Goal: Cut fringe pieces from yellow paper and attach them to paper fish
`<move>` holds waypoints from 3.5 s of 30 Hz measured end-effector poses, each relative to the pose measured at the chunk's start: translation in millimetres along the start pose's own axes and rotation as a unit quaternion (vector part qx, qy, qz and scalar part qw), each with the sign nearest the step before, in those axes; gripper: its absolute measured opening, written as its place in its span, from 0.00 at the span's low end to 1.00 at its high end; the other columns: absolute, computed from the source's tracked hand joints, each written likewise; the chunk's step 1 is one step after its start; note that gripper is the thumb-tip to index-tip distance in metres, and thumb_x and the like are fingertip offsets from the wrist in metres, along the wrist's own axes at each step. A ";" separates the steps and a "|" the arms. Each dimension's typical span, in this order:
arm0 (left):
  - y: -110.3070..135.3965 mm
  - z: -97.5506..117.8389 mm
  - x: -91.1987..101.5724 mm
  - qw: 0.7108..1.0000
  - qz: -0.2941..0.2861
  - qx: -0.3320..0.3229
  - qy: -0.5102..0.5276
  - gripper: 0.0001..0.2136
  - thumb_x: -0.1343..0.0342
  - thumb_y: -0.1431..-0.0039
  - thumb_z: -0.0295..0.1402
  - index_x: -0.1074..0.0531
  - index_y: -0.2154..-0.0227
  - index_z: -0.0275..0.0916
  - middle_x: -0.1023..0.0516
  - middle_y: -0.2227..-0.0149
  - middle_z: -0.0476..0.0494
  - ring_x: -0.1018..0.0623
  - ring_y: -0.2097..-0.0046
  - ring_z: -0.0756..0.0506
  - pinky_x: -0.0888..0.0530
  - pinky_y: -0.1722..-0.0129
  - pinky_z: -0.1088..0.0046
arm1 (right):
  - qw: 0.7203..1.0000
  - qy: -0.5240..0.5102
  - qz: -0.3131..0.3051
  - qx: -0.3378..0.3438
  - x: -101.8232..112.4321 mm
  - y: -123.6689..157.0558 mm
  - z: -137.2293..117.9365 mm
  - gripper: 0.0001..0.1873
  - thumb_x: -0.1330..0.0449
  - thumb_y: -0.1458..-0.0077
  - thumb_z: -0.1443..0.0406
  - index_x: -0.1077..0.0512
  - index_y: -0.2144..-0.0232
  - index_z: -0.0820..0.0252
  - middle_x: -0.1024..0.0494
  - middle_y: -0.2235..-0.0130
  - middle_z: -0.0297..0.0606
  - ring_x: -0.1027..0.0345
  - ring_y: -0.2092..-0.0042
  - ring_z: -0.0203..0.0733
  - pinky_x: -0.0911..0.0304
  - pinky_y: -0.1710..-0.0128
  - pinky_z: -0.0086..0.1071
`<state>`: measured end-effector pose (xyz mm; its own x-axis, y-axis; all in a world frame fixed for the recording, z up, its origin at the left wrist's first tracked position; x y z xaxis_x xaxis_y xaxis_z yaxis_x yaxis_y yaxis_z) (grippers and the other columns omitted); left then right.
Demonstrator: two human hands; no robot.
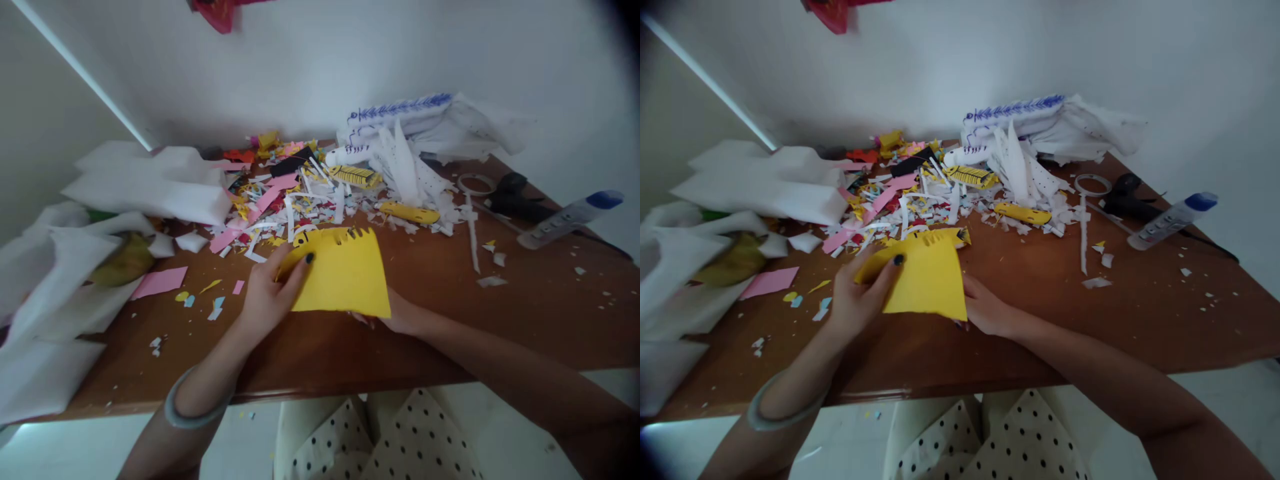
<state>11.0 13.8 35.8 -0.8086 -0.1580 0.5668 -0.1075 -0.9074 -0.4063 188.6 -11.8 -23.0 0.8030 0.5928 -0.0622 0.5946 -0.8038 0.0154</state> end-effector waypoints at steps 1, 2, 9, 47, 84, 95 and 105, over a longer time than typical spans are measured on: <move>-1.8 -1.3 3.9 1.000 0.024 0.006 0.008 0.12 0.43 0.38 0.41 0.35 0.72 0.40 0.40 0.78 0.54 0.41 0.77 0.53 0.42 0.78 0.77 | 1.000 -0.011 -0.001 -0.015 1.5 -1.1 -0.8 0.18 0.44 0.45 0.52 0.37 0.76 0.58 0.36 0.82 0.27 0.44 0.82 0.28 0.45 0.84 0.23; -3.3 -2.6 7.8 0.999 0.049 0.012 0.018 0.14 0.43 0.38 0.42 0.37 0.74 0.40 0.41 0.78 0.54 0.42 0.77 0.53 0.43 0.79 0.77 | 0.999 -0.024 0.000 -0.031 2.8 -2.3 -1.3 0.17 0.43 0.46 0.53 0.37 0.77 0.58 0.36 0.81 0.27 0.43 0.82 0.28 0.46 0.85 0.22; -10.6 -4.6 4.9 0.996 -0.035 -0.003 0.081 0.14 0.42 0.40 0.44 0.33 0.74 0.39 0.36 0.76 0.52 0.37 0.75 0.52 0.38 0.78 0.78 | 0.971 -0.170 0.164 0.018 22.2 -10.4 -7.2 0.17 0.31 0.56 0.57 0.33 0.67 0.54 0.27 0.72 0.28 0.35 0.75 0.33 0.35 0.76 0.27; -9.1 1.4 -14.5 0.979 -0.201 -0.032 -0.002 0.10 0.47 0.36 0.39 0.26 0.61 0.38 0.24 0.68 0.48 0.28 0.69 0.50 0.32 0.72 0.79 | 0.941 -0.133 0.303 0.071 44.6 -5.5 -13.7 0.23 0.25 0.65 0.62 0.36 0.73 0.55 0.23 0.72 0.30 0.31 0.71 0.36 0.34 0.68 0.31; -21.7 -26.0 15.1 0.983 -0.161 0.088 0.030 0.21 0.40 0.44 0.50 0.24 0.57 0.36 0.20 0.67 0.44 0.24 0.72 0.48 0.30 0.78 0.79 | 0.943 -0.020 0.325 0.060 62.7 -7.0 -17.8 0.17 0.29 0.61 0.63 0.35 0.72 0.56 0.23 0.70 0.33 0.29 0.66 0.39 0.34 0.64 0.33; -11.0 -29.0 -5.2 0.913 -0.355 0.153 0.133 0.13 0.35 0.48 0.44 0.20 0.67 0.39 0.17 0.69 0.43 0.19 0.72 0.45 0.23 0.76 0.74 | 0.951 0.187 0.247 0.016 68.6 -11.1 -7.2 0.09 0.31 0.59 0.70 0.28 0.75 0.55 0.20 0.71 0.36 0.26 0.66 0.45 0.35 0.68 0.32; -10.9 -24.5 -17.7 0.933 -0.334 0.112 0.078 0.14 0.38 0.44 0.43 0.21 0.58 0.41 0.16 0.64 0.45 0.19 0.68 0.46 0.23 0.73 0.76 | 0.987 -0.029 0.152 -0.031 40.8 -13.2 -8.5 0.18 0.26 0.62 0.64 0.30 0.70 0.58 0.18 0.64 0.37 0.24 0.66 0.39 0.28 0.62 0.35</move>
<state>12.4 36.1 12.7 -0.6801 0.5147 0.5220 -0.5082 -0.8442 0.1704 213.8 23.4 -17.2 0.9423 0.3185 -0.1031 0.3286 -0.9388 0.1031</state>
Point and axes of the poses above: each hand's wrist, its own y-axis away from the middle knuckle, its own x-axis out of the back of the hand, z = x × y, the point moved 5 cm from there along -y, towards the middle knuckle
